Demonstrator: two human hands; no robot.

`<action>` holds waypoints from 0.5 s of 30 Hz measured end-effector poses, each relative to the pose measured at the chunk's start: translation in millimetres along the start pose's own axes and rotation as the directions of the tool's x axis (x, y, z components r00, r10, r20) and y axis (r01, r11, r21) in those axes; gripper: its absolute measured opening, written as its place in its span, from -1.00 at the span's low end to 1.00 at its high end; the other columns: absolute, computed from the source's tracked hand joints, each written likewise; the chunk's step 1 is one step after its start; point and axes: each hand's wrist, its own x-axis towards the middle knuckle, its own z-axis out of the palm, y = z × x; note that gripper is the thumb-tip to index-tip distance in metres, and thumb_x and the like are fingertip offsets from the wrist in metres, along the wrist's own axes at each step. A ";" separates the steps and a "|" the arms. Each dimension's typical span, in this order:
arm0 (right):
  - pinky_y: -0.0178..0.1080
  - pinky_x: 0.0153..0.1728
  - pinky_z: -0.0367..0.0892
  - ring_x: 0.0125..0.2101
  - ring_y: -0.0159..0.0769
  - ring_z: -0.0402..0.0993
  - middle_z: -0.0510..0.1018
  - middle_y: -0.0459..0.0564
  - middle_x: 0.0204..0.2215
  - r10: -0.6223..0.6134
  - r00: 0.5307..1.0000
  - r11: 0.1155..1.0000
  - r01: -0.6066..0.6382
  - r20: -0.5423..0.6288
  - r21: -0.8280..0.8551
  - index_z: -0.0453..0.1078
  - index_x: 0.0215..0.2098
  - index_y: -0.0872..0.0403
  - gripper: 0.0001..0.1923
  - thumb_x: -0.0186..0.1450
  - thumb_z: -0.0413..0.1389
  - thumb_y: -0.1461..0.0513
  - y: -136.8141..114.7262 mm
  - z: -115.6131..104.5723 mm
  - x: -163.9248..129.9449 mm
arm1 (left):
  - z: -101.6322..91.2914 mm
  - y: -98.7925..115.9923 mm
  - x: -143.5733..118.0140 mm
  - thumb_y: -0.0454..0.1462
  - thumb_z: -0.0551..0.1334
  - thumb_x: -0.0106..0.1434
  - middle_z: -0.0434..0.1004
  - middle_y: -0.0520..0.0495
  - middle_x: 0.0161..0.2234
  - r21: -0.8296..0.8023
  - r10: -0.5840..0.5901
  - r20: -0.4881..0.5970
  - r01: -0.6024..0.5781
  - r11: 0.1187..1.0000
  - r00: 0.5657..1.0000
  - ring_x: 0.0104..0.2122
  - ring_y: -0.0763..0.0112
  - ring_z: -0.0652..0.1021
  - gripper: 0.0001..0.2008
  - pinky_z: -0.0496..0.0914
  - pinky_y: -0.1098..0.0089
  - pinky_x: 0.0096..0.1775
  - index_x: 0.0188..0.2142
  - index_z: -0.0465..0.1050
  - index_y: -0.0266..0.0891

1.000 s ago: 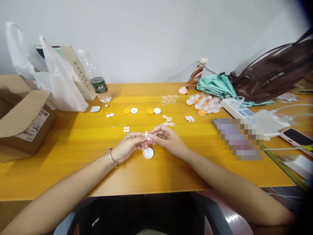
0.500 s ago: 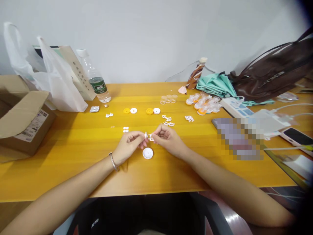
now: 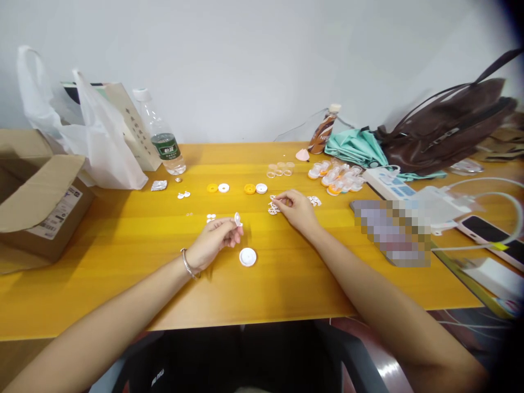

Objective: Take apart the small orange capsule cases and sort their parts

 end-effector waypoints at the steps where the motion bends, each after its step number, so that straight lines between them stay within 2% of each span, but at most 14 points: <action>1: -0.30 -0.43 0.21 -0.50 -0.37 0.29 0.37 -0.08 -0.57 -0.006 1.000 1.000 0.006 0.007 -0.006 0.43 -0.46 0.11 -0.91 0.13 0.13 0.24 0.3 0.2 0.5 | 0.3 0.4 -0.2 -0.26 0.14 0.11 0.36 0.02 -0.61 -0.011 -0.008 0.005 0.008 1.000 1.000 -0.59 0.61 0.34 -0.81 0.19 0.58 -0.52 -0.54 0.37 -0.34; 5: -0.29 -0.42 0.22 -0.49 -0.35 0.29 0.35 -0.10 -0.59 -0.016 1.000 1.000 0.016 -0.022 0.006 0.42 -0.45 0.10 -0.91 0.12 0.15 0.22 -3.2 -1.8 0.2 | 0.0 0.6 -0.8 -0.28 0.12 0.09 0.35 0.03 -0.61 -0.022 -0.024 0.018 0.024 0.999 1.000 -0.60 0.62 0.32 -0.83 0.17 0.58 -0.54 -0.55 0.36 -0.33; 8: -0.29 -0.41 0.23 -0.48 -0.36 0.30 0.37 -0.09 -0.55 -0.074 0.994 0.991 0.082 -0.085 0.105 0.42 -0.39 0.10 -0.86 0.16 0.12 0.17 -17.6 -3.2 -8.1 | -0.1 -1.4 -0.9 -0.27 0.12 0.10 0.35 0.03 -0.61 -0.006 -0.026 0.035 0.027 1.000 0.999 -0.60 0.62 0.31 -0.83 0.17 0.58 -0.54 -0.54 0.36 -0.33; 10: -0.29 -0.40 0.24 -0.46 -0.37 0.32 0.41 -0.08 -0.49 -0.182 0.983 0.960 0.184 -0.029 0.209 0.40 -0.30 0.08 -0.83 0.19 0.11 0.16 -32.3 -2.0 -18.8 | 0.6 -3.3 -0.5 -0.25 0.13 0.10 0.36 0.03 -0.60 0.008 -0.022 0.056 0.022 1.000 0.998 -0.60 0.63 0.32 -0.82 0.17 0.58 -0.54 -0.53 0.36 -0.33; 12: -0.29 -0.37 0.25 -0.43 -0.38 0.33 0.42 -0.08 -0.45 -0.316 0.946 0.911 0.280 0.075 0.304 0.37 -0.19 0.05 -0.75 0.18 0.14 0.15 -46.7 1.1 -30.5 | 2.1 -4.8 0.0 -0.26 0.13 0.08 0.36 0.03 -0.60 0.013 -0.017 0.074 0.016 1.000 0.997 -0.60 0.62 0.32 -0.84 0.18 0.58 -0.53 -0.53 0.36 -0.33; 15: -0.29 -0.34 0.26 -0.41 -0.39 0.34 0.41 -0.09 -0.44 -0.410 0.898 0.866 0.330 0.156 0.376 0.35 -0.13 0.03 -0.72 0.19 0.14 0.17 -59.3 6.0 -42.3 | 4.8 -5.3 0.3 -0.27 0.13 0.05 0.35 0.05 -0.62 0.011 -0.016 0.084 0.015 1.000 0.996 -0.61 0.62 0.32 -0.86 0.19 0.57 -0.53 -0.55 0.33 -0.32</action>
